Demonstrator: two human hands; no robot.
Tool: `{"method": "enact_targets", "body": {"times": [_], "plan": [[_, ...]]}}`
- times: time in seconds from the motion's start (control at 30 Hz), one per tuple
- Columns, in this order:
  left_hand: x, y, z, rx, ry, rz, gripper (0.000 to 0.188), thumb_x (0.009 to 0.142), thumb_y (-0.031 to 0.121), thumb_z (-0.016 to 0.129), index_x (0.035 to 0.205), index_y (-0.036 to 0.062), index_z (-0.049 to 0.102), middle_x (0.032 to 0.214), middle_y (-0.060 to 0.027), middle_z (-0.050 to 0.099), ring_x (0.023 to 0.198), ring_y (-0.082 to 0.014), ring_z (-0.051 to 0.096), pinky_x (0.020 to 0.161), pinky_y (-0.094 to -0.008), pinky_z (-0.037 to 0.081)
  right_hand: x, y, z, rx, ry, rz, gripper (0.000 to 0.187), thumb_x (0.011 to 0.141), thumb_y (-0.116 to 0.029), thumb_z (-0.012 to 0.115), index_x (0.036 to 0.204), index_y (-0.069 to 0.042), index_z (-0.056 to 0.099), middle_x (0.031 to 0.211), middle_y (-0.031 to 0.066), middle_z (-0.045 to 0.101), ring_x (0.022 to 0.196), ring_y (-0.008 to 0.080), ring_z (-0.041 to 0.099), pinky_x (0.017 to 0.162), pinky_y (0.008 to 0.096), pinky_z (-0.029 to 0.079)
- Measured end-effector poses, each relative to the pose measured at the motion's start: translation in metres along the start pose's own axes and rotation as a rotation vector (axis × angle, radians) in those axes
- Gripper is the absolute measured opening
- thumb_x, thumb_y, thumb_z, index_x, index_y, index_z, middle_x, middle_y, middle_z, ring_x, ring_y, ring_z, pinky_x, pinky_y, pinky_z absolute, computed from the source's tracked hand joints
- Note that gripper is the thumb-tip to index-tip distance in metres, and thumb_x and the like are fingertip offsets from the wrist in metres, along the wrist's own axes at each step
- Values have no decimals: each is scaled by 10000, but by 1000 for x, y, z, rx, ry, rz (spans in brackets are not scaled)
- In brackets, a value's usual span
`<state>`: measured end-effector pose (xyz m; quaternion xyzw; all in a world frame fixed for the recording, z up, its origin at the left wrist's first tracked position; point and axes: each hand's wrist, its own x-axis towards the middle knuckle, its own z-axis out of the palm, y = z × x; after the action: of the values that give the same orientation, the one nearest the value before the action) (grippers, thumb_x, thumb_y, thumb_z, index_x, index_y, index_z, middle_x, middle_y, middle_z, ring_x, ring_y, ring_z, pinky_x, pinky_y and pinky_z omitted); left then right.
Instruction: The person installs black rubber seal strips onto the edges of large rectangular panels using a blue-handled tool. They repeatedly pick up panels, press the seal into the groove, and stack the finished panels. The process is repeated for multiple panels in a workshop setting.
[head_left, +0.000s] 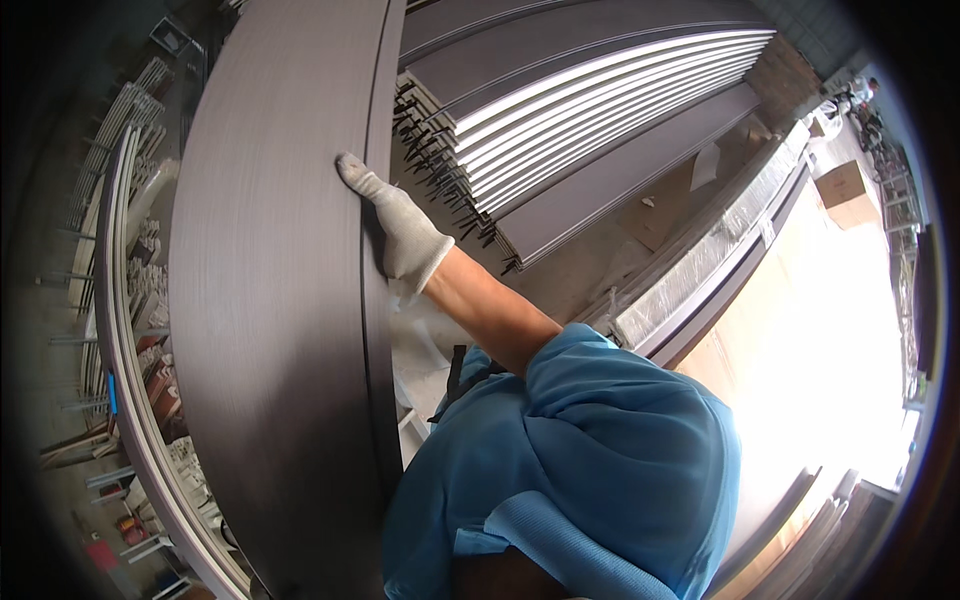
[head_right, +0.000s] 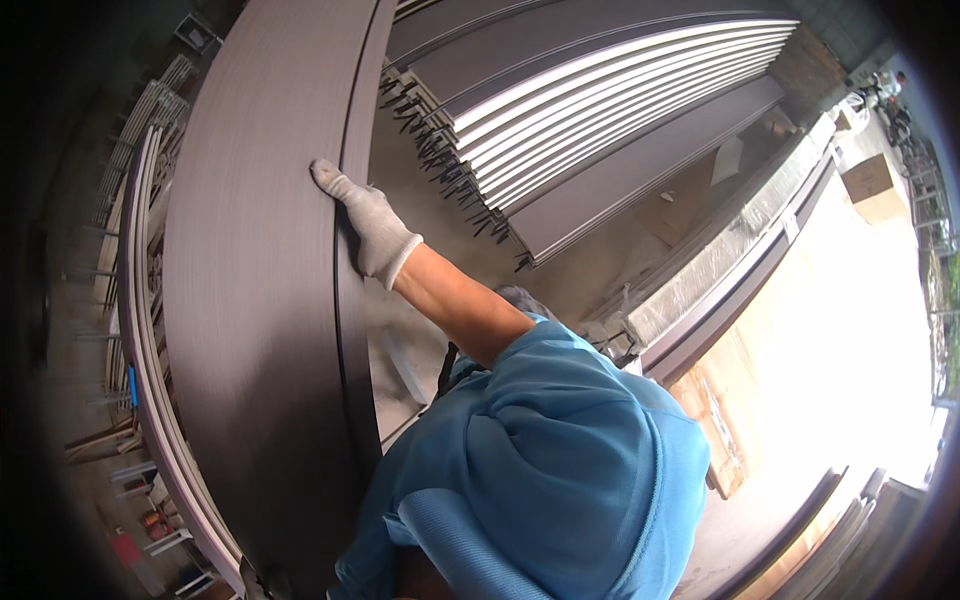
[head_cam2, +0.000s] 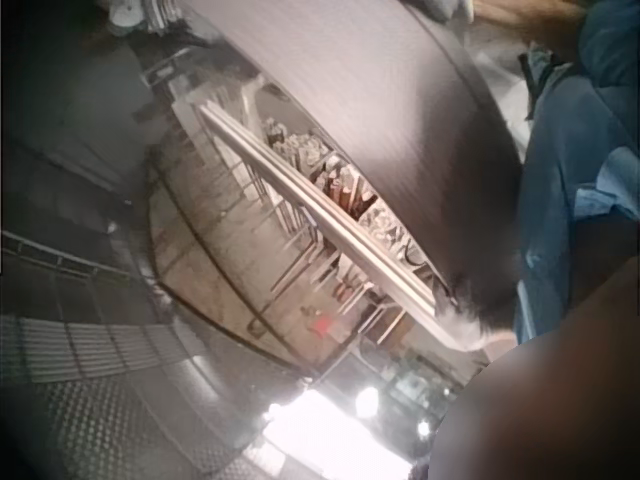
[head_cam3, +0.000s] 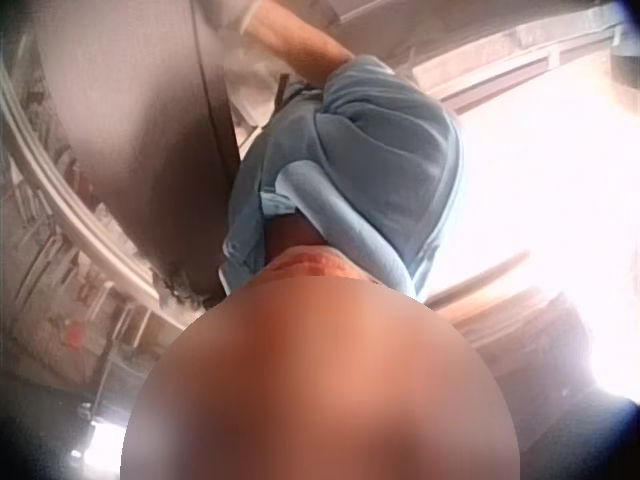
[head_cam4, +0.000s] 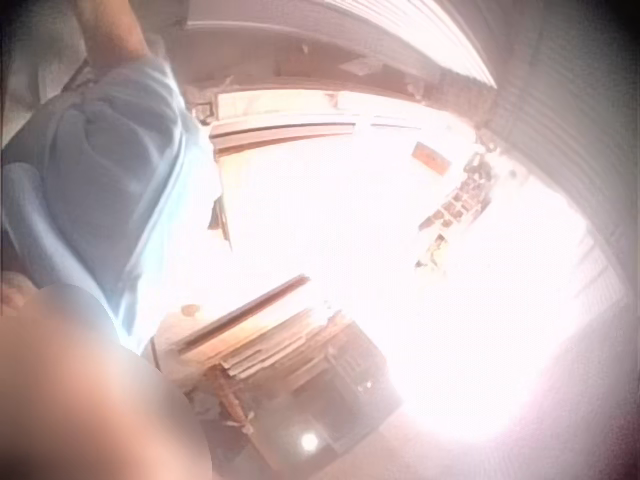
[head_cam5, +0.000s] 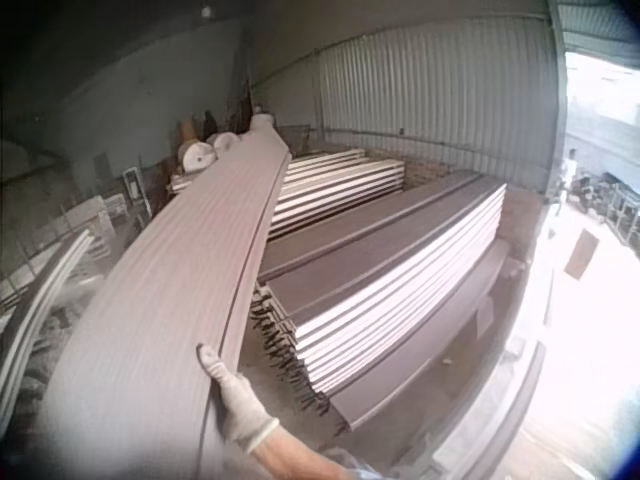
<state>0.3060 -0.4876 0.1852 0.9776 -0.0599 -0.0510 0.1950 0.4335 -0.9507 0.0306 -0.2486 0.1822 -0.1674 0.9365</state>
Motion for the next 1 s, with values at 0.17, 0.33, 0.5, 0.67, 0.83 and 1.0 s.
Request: {"method": "enact_targets", "body": {"times": [0.17,0.33,0.5,0.67,0.83,1.0], "plan": [[4,46,-6,121,-102,93,526,947,306,655,1352,-14,558,1142,-200,673,999,-323,639,886,-418,504,-28,-25,-24,-52,64,-60,890,825,-555,755,1322,129,479,1216,297,581,1116,357,650,902,432,590],[13,84,4,244,-183,204,564,973,327,624,1405,-14,497,1188,-210,656,1044,-322,627,930,-418,484,-47,-64,-52,-65,131,-107,916,836,-599,717,1377,92,457,1285,286,554,1222,360,582,983,431,536],[29,100,38,198,-268,271,586,1008,342,560,1470,9,418,1316,-226,587,1144,-339,590,1001,-424,444,-51,-125,-94,-127,210,-133,978,832,-646,685,1422,84,410,1350,304,500,1319,402,482,1064,494,452],[52,164,89,277,-274,446,612,1003,372,552,1485,25,407,1376,-238,543,1197,-374,565,1017,-432,432,-43,-212,-161,-109,245,-136,1019,815,-671,679,1452,67,382,1362,310,480,1315,431,476,1066,516,442],[57,293,145,242,-334,230,614,976,413,567,1451,40,452,1353,-246,557,1199,-377,572,981,-451,446,-41,-311,-233,-115,385,-130,880,861,-626,657,1427,17,457,1349,242,537,1282,330,529,1079,428,444],[73,393,176,240,-407,315,561,975,445,575,1338,19,529,1230,-259,614,1156,-382,589,946,-453,458,-39,-369,-281,-28,437,-242,865,853,-626,673,1451,-38,458,1366,223,535,1277,316,535,1082,446,440]]}}
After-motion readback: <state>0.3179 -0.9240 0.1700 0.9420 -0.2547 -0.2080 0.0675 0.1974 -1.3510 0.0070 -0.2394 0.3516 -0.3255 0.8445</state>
